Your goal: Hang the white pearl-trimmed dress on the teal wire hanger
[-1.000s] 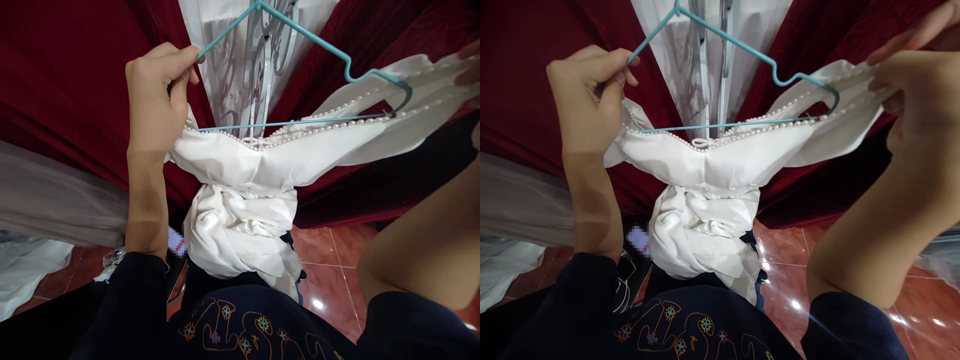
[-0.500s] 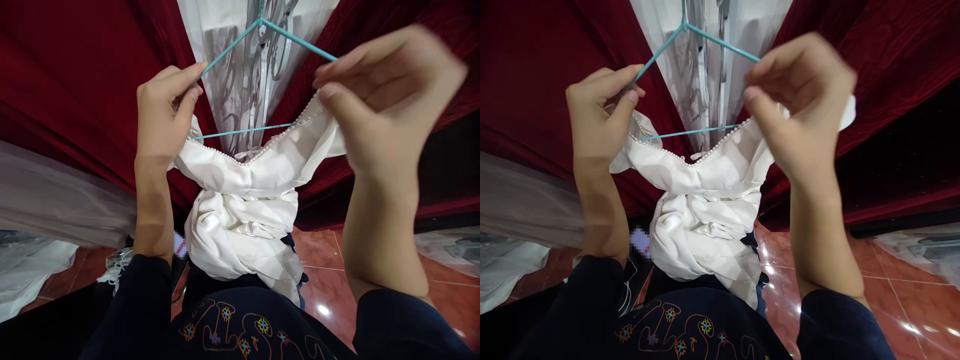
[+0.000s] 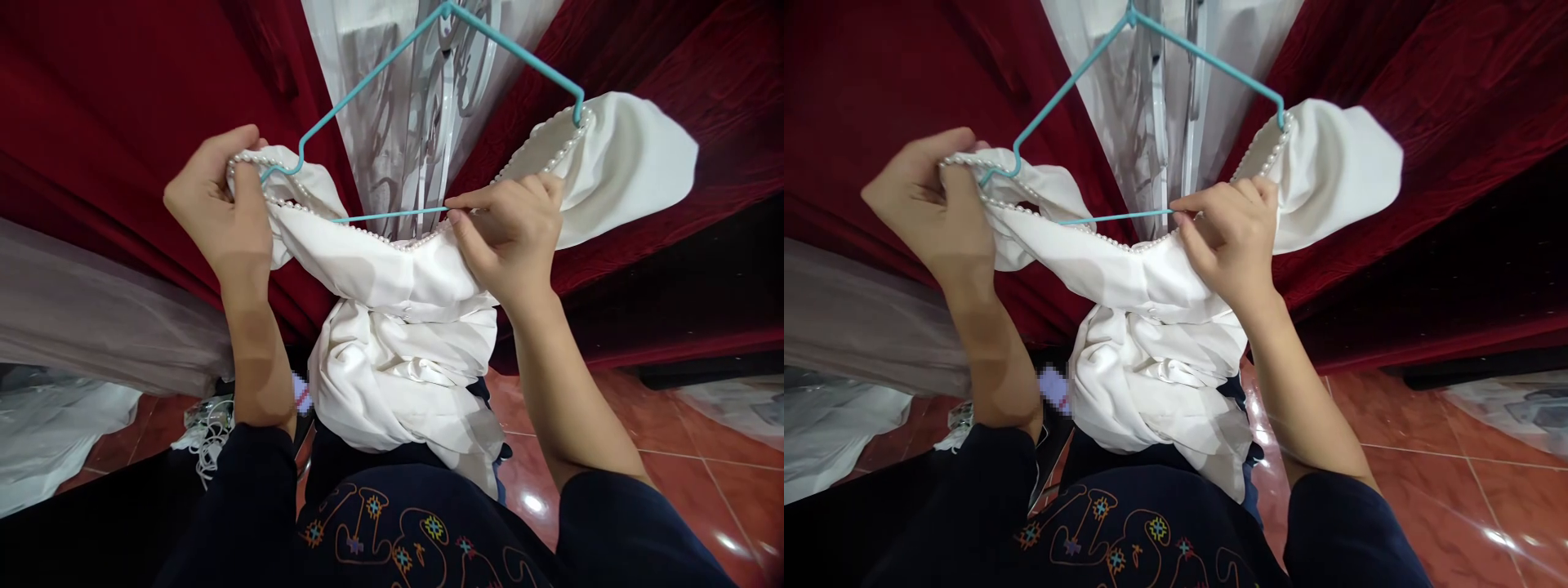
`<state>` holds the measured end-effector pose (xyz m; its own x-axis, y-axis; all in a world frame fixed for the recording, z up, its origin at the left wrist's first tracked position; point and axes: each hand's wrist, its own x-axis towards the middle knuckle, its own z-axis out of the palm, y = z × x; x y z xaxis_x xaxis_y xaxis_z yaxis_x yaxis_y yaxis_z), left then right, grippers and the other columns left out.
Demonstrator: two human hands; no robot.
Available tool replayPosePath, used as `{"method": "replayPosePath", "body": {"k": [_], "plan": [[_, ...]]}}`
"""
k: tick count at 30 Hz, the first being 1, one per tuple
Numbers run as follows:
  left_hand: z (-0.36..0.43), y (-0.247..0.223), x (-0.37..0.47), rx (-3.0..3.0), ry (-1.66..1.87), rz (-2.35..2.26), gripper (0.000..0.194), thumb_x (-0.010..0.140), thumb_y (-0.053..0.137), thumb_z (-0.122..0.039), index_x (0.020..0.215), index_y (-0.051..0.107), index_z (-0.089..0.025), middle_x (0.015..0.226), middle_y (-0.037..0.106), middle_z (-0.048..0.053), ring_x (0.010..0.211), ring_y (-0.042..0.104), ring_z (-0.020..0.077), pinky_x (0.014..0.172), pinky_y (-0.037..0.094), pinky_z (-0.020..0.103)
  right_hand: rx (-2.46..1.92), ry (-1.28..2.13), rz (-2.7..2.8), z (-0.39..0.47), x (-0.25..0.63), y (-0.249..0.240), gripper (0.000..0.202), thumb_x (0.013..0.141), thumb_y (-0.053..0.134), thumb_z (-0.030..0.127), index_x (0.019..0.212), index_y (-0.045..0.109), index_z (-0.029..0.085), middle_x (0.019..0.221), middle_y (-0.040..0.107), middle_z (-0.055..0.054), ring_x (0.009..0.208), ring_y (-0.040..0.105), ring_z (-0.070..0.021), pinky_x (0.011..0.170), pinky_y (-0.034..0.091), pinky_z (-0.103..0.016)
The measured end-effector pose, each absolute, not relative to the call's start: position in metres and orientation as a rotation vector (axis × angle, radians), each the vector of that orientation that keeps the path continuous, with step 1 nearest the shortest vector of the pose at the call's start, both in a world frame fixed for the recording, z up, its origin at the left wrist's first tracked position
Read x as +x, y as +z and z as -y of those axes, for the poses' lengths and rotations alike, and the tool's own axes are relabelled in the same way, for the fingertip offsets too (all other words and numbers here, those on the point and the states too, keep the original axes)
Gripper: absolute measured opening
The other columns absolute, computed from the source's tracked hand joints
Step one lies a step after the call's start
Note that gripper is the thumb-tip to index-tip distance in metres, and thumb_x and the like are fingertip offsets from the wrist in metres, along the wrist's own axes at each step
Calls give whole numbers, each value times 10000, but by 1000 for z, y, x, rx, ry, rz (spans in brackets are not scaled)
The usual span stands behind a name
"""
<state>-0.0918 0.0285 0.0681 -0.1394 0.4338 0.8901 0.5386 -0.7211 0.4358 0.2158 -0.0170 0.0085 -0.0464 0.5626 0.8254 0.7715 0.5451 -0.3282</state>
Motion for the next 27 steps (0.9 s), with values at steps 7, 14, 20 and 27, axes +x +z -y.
{"method": "replayPosePath", "body": {"k": [7,14,20,27], "plan": [[-25,24,-109,-1468,-2281,1347,375,930,519,45,1213,762,0,1173,810,124,1141,775,228,1084,613,369,-1095,-239,1710,14,213,5,173,1048,576,368,998,725,296,895,730,-34,865,646,-242,999,462,-532],[18,-49,-54,-1417,-2402,1691,304,916,596,-163,1146,795,-168,1185,816,84,1116,797,247,1039,642,370,-1141,-239,1693,26,215,6,161,1065,574,379,1014,702,296,897,725,-30,868,650,-230,982,471,-517],[33,-29,-20,-1521,-2450,1277,153,918,677,-222,1025,786,-240,1037,790,39,1029,792,257,1012,647,451,-1142,-256,1681,27,218,5,137,1064,593,372,1011,702,307,949,751,-21,896,677,-232,991,471,-531],[26,-3,-15,-1945,-2083,1376,319,1102,575,-507,1223,790,-305,1294,684,83,1353,645,289,1094,586,411,-1097,-249,1691,31,208,8,181,1086,580,391,1100,739,306,1043,781,-22,989,721,-234,1044,485,-535]]}}
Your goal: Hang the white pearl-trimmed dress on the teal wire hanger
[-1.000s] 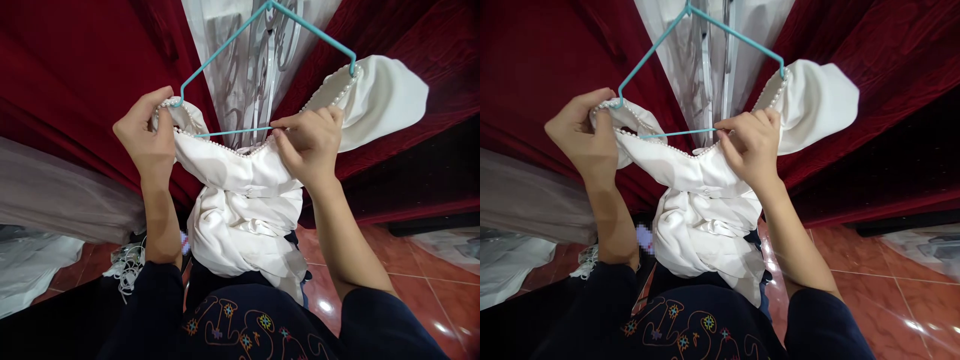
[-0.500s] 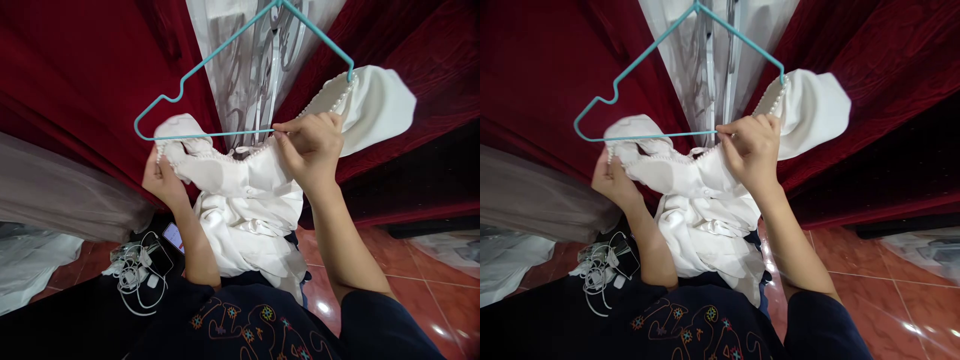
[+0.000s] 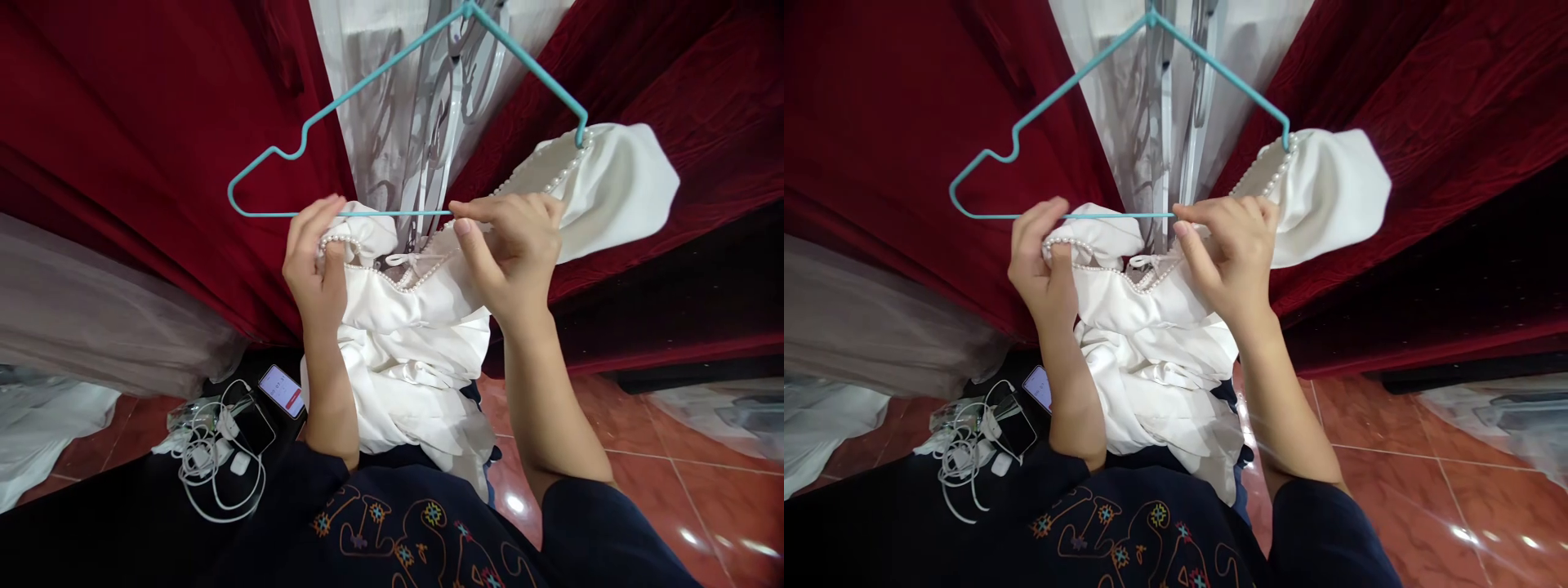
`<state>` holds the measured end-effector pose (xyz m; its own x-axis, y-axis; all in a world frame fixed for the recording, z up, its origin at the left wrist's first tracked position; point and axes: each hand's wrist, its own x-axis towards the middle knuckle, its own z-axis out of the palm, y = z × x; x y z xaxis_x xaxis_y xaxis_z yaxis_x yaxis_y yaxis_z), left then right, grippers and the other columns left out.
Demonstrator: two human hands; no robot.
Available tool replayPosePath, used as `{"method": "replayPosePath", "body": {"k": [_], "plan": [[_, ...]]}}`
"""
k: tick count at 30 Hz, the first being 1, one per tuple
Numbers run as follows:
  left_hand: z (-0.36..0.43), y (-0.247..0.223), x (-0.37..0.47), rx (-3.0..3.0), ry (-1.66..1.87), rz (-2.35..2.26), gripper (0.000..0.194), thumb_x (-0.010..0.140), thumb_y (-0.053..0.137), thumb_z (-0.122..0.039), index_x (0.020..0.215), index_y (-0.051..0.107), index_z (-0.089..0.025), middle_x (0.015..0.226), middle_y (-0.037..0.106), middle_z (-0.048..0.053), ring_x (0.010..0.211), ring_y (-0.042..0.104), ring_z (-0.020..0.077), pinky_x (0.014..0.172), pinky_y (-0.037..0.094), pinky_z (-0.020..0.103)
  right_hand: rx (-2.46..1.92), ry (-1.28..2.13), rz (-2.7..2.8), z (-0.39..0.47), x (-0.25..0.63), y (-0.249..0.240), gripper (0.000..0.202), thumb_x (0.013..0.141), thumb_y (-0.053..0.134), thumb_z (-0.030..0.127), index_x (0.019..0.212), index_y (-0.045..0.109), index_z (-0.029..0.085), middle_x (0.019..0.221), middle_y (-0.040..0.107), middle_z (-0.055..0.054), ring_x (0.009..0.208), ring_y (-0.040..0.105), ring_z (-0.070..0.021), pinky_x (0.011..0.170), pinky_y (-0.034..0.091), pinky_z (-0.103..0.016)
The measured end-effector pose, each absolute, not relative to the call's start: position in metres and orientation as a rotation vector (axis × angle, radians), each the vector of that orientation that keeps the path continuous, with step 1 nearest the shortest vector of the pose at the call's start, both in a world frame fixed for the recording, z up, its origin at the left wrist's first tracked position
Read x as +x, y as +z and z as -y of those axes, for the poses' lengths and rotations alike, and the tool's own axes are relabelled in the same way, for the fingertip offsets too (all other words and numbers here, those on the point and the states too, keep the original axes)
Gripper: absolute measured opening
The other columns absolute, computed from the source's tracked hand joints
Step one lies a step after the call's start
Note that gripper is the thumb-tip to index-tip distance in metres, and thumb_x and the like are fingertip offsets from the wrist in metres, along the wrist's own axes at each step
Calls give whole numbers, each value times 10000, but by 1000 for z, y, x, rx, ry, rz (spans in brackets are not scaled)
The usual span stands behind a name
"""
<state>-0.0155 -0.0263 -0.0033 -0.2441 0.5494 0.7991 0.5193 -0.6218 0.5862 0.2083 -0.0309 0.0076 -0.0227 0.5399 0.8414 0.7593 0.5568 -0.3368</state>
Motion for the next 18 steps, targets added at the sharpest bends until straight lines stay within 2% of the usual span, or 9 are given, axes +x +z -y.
{"method": "replayPosePath", "body": {"k": [4,5,7,9,10,12,15,18], "plan": [[17,1,-23,2078,1979,-1178,469,1136,498,-593,1179,834,-270,1156,661,99,1159,675,275,1045,578,394,-849,-370,1521,22,222,10,173,1077,601,359,1142,737,273,1066,768,-9,1068,728,-223,988,543,-491],[16,2,-24,2099,1996,-1159,487,1142,481,-592,1161,840,-263,1127,651,97,1125,669,270,1024,580,393,-812,-448,1442,16,232,11,202,1060,629,393,1171,737,262,1084,758,-10,1100,715,-226,979,546,-483],[16,4,-26,2110,2029,-1154,496,1152,467,-574,1126,846,-255,1075,633,91,1068,658,261,987,583,386,-835,-570,1326,3,254,11,384,986,711,530,1234,742,239,1128,744,-23,1120,694,-235,951,541,-467],[16,6,-28,2109,2044,-1165,477,1156,474,-546,1109,849,-255,1054,621,87,1030,650,253,948,584,376,-942,-485,1318,-11,276,13,550,910,754,639,1240,764,200,1141,756,-52,1025,712,-222,860,548,-421],[16,7,-29,2118,2043,-1164,461,1154,489,-534,1102,852,-256,1047,617,86,1010,648,249,925,583,372,-1007,-400,1339,-16,283,14,565,896,764,644,1220,779,180,1128,766,-63,966,720,-208,825,552,-402],[16,10,-33,2152,2010,-1155,427,1144,526,-520,1092,858,-256,1035,612,83,973,643,243,882,577,371,-1132,-274,1379,-21,289,20,475,893,807,552,1162,805,160,1078,781,-63,887,721,-184,809,569,-390],[17,16,-40,2219,1953,-1098,377,1133,576,-499,1090,863,-259,997,604,78,912,624,232,807,553,369,-1279,-291,1396,-17,280,33,337,780,922,241,1099,835,173,1032,785,-47,914,708,-184,860,572,-391],[21,22,-48,2258,1924,-1005,334,1130,603,-465,1106,866,-260,970,586,80,887,600,229,758,513,377,-1282,-291,1378,-1,270,47,342,710,847,-14,991,867,181,884,779,-27,813,677,-146,801,544,-342]]}}
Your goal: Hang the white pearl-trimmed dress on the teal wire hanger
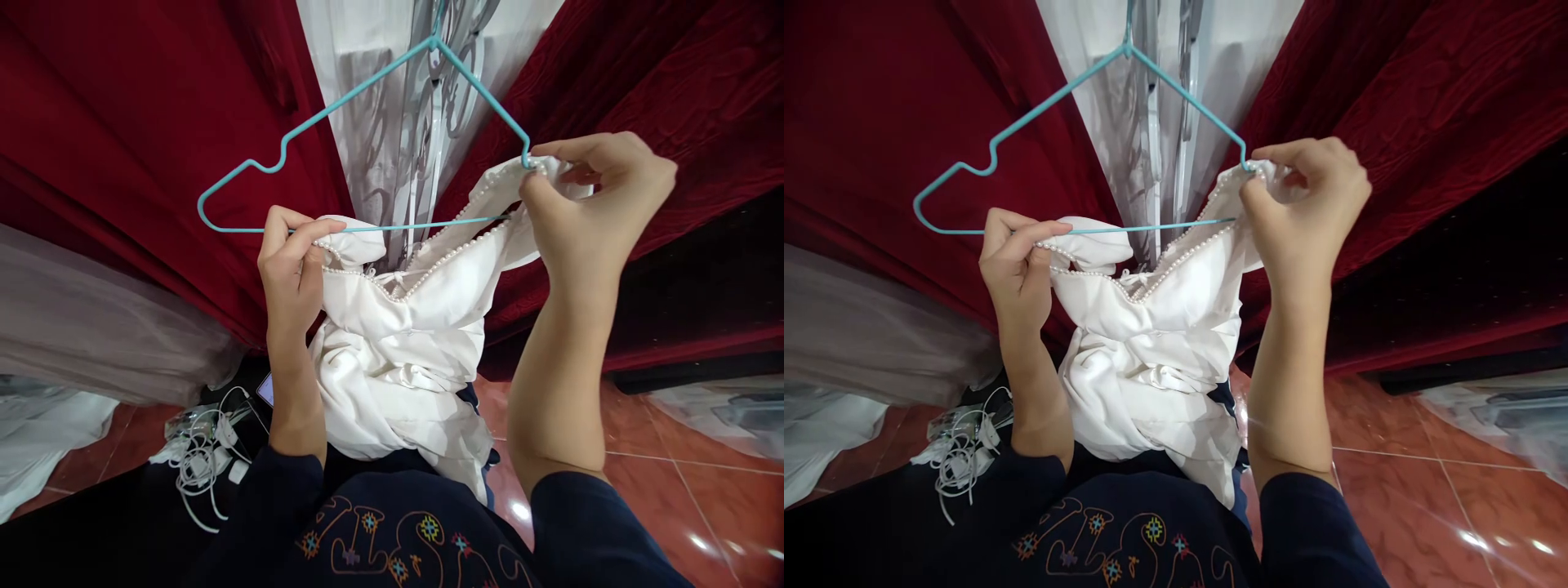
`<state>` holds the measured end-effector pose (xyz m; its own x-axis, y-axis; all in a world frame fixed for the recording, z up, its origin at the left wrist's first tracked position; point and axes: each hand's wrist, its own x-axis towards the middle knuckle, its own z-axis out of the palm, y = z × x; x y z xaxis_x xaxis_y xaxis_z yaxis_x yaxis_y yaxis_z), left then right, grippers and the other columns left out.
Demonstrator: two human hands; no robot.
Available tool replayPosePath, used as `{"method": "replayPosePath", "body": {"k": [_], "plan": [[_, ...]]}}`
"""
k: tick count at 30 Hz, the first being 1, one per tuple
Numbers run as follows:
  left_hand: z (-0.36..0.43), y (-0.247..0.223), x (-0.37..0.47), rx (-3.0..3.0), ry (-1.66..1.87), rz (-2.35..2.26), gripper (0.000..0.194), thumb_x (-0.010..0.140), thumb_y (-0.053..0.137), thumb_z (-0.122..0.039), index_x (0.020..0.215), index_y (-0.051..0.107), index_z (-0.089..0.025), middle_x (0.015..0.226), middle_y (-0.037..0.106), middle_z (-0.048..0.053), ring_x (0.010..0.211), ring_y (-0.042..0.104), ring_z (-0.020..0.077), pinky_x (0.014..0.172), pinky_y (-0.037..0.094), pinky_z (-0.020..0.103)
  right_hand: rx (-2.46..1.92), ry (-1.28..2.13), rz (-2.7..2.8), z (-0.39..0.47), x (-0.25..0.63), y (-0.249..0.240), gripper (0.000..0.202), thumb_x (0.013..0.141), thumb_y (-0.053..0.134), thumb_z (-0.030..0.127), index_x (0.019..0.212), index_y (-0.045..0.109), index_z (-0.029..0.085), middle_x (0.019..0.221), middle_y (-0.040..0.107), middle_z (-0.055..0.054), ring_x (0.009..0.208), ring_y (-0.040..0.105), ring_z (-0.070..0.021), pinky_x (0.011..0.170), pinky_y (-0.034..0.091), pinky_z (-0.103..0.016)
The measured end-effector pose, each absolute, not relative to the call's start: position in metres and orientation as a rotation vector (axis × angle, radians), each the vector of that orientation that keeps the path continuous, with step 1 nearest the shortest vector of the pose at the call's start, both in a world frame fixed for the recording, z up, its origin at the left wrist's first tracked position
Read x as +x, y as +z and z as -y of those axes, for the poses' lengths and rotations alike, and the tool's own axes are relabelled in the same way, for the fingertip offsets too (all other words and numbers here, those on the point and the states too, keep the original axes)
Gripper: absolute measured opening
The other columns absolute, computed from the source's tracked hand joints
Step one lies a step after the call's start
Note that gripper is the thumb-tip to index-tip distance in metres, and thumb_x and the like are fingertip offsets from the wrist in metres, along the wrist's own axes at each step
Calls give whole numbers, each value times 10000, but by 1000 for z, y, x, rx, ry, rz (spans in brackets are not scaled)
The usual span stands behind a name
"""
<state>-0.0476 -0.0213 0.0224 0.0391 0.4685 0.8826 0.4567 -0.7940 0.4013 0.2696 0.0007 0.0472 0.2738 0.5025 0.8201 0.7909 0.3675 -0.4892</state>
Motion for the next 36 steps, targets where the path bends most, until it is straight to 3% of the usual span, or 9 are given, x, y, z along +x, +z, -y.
{"method": "replayPosePath", "body": {"k": [5,8,13,18,23,25,29,32,36], "plan": [[33,28,-50,2251,1812,-978,291,1129,616,-424,1137,867,-276,979,579,82,909,602,233,783,496,383,-1162,-37,1358,25,277,72,286,849,683,28,973,878,196,808,778,-6,720,677,-109,647,430,-314],[39,27,-41,2247,1790,-915,325,1141,590,-432,1137,859,-250,971,579,76,889,609,216,753,502,345,-1157,65,1233,22,291,83,240,855,667,57,889,854,203,748,750,46,672,660,-91,624,396,-339],[49,25,-28,2265,1782,-912,369,1159,551,-447,1137,845,-227,956,568,60,880,603,196,769,503,311,-1172,33,896,-3,327,73,319,841,630,5,576,643,182,473,522,83,445,522,-50,530,366,-306],[54,31,-32,2259,1762,-924,342,1165,543,-386,1146,845,-227,959,571,55,911,628,197,835,547,325,-1149,5,483,13,342,36,429,853,517,-106,551,525,198,447,404,101,369,375,-47,428,300,-252],[55,28,-30,2159,1720,-865,276,1093,589,-200,1158,852,-255,970,586,53,934,641,201,857,572,325,-861,-282,561,64,285,27,237,898,644,119,685,573,194,687,500,48,623,510,-76,643,454,-273],[55,23,-27,2114,1708,-812,309,1053,595,-141,1183,848,-262,978,589,52,903,625,193,795,557,311,-831,-207,787,73,253,32,147,886,731,232,782,636,191,780,571,25,739,576,-98,702,472,-272],[52,16,-25,2060,1719,-796,348,1038,578,-93,1186,843,-263,972,568,47,875,600,184,750,520,297,-930,197,1197,60,212,28,257,931,757,443,908,693,195,916,692,-5,730,591,-100,649,430,-257],[51,18,-28,2129,1703,-805,337,1025,591,-91,1161,850,-259,957,578,44,869,607,181,765,523,298,-952,287,1240,42,207,13,353,949,733,537,909,668,192,852,647,18,663,517,-74,643,415,-247],[52,17,-26,2115,1908,-841,355,972,604,-82,1135,858,-268,1043,668,57,1008,662,206,872,554,330,-899,290,1244,37,209,6,392,942,754,566,874,634,200,817,592,24,724,546,-90,693,462,-254]]}}
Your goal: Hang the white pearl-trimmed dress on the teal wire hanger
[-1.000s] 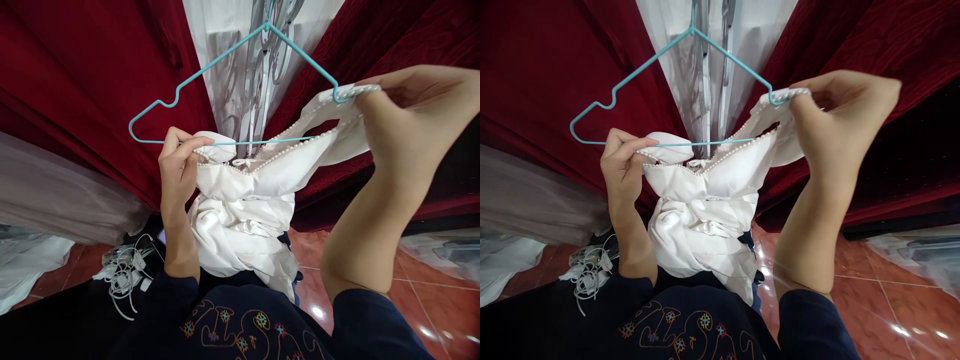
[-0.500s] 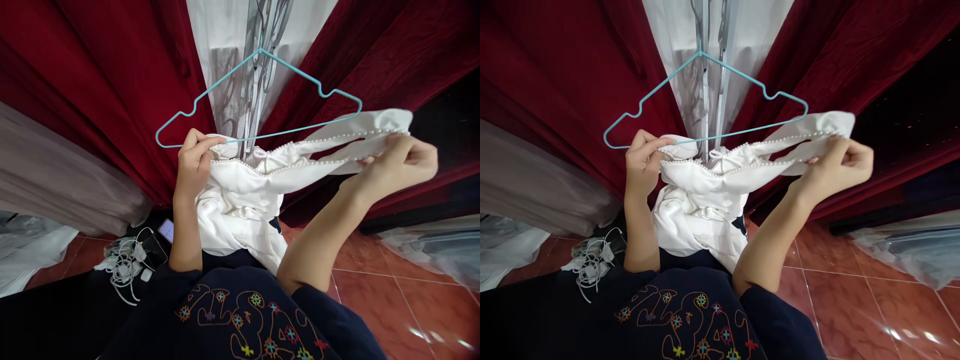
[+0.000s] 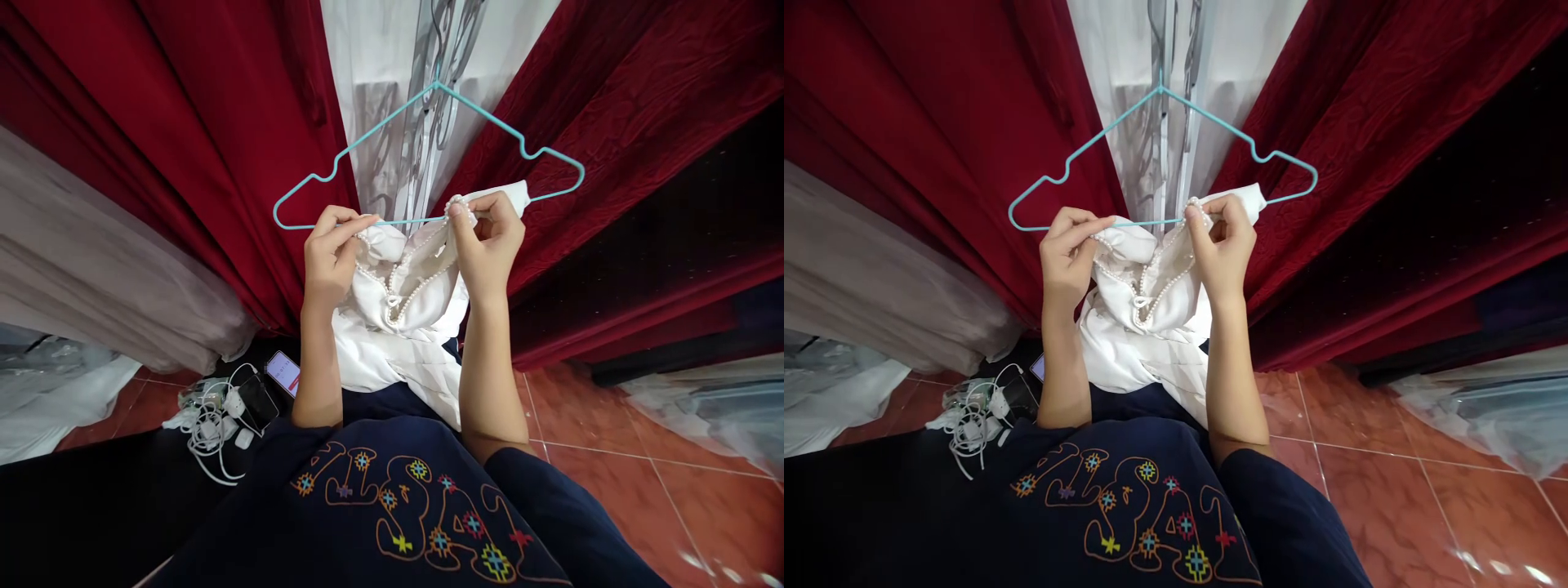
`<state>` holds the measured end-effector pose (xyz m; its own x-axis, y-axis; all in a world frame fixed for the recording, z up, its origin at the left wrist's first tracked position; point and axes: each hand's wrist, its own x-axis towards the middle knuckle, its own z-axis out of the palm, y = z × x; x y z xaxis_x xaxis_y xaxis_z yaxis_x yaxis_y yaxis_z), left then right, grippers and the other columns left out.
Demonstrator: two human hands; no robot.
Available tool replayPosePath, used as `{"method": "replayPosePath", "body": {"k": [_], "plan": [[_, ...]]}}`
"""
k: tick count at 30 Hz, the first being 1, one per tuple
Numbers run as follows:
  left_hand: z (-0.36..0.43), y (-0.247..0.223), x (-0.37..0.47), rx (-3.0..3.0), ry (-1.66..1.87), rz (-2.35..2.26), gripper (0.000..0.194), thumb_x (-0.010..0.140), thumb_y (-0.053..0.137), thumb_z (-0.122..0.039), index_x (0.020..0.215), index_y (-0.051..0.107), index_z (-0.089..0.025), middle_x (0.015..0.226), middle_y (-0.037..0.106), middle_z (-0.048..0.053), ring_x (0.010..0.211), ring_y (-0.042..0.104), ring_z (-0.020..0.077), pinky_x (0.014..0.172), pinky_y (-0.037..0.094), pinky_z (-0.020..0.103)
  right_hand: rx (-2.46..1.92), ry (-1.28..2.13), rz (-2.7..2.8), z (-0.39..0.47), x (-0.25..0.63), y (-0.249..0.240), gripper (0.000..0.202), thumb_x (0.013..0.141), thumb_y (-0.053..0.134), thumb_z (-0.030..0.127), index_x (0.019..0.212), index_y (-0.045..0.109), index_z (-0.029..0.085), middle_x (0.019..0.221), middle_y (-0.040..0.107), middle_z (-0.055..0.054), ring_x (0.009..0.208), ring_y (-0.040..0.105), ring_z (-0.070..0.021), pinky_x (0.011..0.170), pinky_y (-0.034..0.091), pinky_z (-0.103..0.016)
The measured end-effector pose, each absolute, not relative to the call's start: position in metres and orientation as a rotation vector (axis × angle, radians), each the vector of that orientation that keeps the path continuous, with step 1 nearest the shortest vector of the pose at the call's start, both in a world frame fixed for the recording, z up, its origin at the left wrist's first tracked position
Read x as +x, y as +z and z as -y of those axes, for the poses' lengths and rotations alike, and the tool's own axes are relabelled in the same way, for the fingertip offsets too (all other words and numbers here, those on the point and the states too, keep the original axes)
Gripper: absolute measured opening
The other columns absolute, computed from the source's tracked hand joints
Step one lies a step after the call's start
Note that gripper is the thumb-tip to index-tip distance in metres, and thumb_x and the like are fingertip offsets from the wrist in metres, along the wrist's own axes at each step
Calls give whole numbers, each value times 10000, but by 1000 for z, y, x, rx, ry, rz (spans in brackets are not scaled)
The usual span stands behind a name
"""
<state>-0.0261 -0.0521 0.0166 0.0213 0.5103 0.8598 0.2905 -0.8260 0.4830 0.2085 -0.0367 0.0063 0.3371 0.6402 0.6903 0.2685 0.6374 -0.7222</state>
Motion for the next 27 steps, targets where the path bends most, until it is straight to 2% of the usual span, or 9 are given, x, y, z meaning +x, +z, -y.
{"method": "replayPosePath", "body": {"k": [2,4,8,12,15,17,22,24,27], "plan": [[52,11,-27,1984,2178,-981,324,944,601,-87,1077,851,-244,1112,691,65,1101,671,224,939,560,357,-899,279,1236,40,208,9,411,936,757,584,846,615,208,798,569,26,731,545,-101,703,478,-264],[49,2,-34,1782,2425,-1191,277,911,590,-83,990,829,-198,1094,694,71,1100,680,226,945,562,359,-905,267,1230,42,207,12,439,916,767,609,819,599,215,782,550,26,712,525,-106,694,485,-273],[37,-12,-75,1356,2657,-1509,283,836,557,-3,896,791,-150,911,646,32,871,659,172,787,517,301,-897,227,1221,42,205,12,465,893,783,629,785,580,224,761,528,27,695,513,-109,715,514,-290],[14,-4,-122,1298,2574,-1625,393,830,553,174,851,771,-152,784,556,-40,744,532,98,749,416,290,-876,242,1209,38,206,9,448,887,795,602,778,566,233,751,523,22,729,562,-132,795,559,-339],[-9,28,-131,1419,2382,-1624,547,817,461,344,886,726,-130,765,556,-97,751,456,46,779,377,259,-843,232,1205,36,207,8,429,875,815,578,770,577,237,750,523,16,745,584,-145,843,573,-374],[-21,58,-121,1482,2292,-1593,571,765,451,399,856,692,-111,729,581,-134,730,442,29,744,372,245,-828,218,1199,34,207,7,433,872,819,585,766,582,238,753,522,13,758,593,-151,852,578,-384],[-15,130,-87,1735,2302,-1592,452,678,616,309,737,770,-113,583,620,-130,595,549,49,571,425,241,-800,241,1182,29,199,4,470,886,789,642,778,576,238,753,534,13,776,603,-149,813,581,-362],[-3,142,-90,1870,2286,-1643,440,629,613,274,739,797,-111,579,647,-120,580,600,62,540,462,218,-768,243,1172,28,196,5,478,885,786,646,777,569,234,749,528,20,767,595,-137,794,573,-342],[22,140,-111,2112,2304,-1460,431,650,597,211,820,834,-106,661,719,-101,641,677,77,565,501,175,-720,244,1166,30,195,7,432,892,803,584,781,581,230,738,522,24,729,568,-124,746,542,-319]]}}
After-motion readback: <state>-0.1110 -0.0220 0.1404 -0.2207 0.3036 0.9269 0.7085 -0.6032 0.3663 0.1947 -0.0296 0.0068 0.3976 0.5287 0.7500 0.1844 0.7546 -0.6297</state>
